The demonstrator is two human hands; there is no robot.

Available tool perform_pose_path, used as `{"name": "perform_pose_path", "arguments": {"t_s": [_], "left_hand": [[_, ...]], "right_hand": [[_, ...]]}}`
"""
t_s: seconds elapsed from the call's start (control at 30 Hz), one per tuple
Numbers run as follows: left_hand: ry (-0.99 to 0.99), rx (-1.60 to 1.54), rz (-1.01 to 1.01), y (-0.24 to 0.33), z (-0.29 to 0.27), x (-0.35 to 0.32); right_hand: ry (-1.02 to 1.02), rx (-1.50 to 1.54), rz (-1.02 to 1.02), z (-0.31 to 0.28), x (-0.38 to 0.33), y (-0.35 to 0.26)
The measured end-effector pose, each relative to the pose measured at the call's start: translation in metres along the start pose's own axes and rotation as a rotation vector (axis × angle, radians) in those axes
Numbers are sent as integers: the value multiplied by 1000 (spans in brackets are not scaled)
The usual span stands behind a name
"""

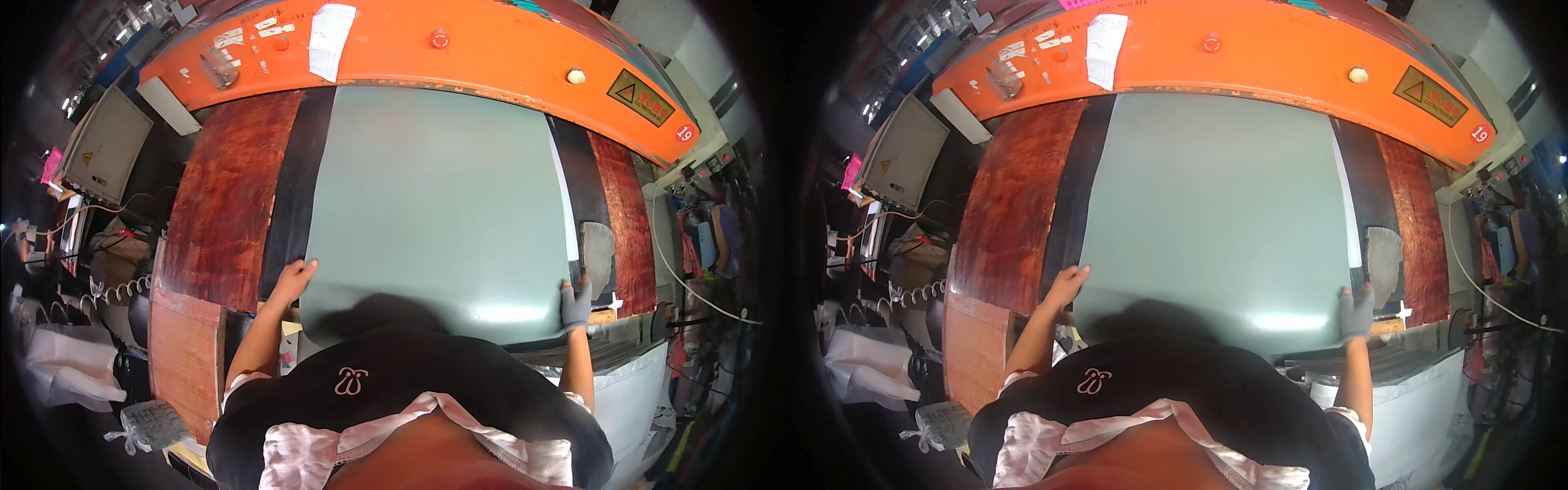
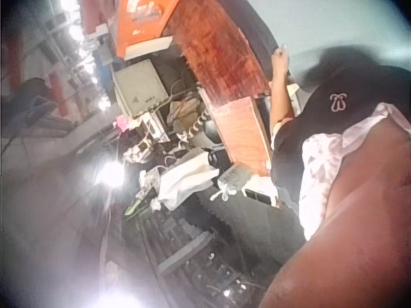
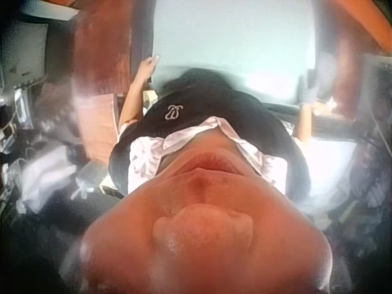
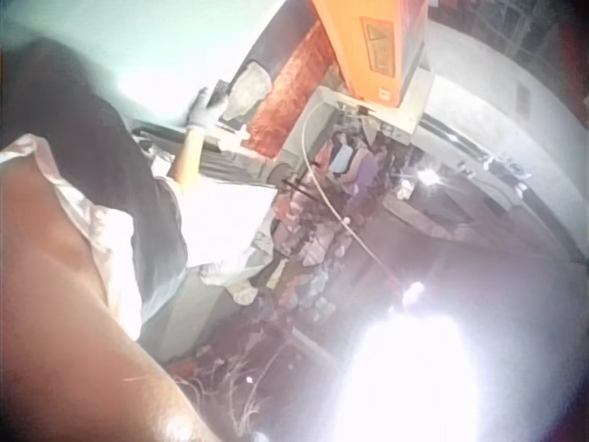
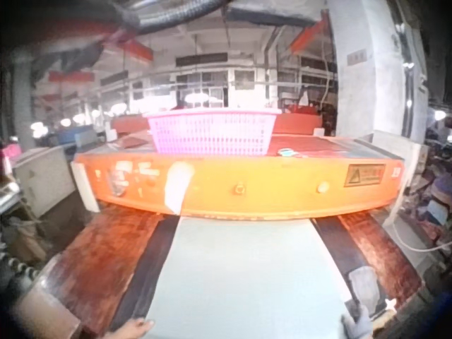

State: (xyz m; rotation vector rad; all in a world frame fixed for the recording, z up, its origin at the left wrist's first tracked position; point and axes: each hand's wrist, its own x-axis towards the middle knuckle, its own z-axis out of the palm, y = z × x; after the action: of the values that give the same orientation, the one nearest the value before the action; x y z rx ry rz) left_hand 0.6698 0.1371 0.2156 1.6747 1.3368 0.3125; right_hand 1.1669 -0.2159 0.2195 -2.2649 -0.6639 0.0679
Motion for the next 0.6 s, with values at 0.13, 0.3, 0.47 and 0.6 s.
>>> {"name": "perform_pose_path", "arguments": {"t_s": [0.13, 0.3, 0.47, 0.6], "left_hand": [[25, -65, 79, -18, 5, -30], [118, -212, 53, -17, 15, -30], [310, 36, 218, -10, 18, -44], [282, -157, 296, 14, 7, -15]], "right_hand": [[-206, 365, 260, -26, -17, 7], [-264, 329, 146, -19, -9, 0], [-205, 392, 42, -24, -19, -4], [-142, 303, -47, -21, 34, -27]]}}
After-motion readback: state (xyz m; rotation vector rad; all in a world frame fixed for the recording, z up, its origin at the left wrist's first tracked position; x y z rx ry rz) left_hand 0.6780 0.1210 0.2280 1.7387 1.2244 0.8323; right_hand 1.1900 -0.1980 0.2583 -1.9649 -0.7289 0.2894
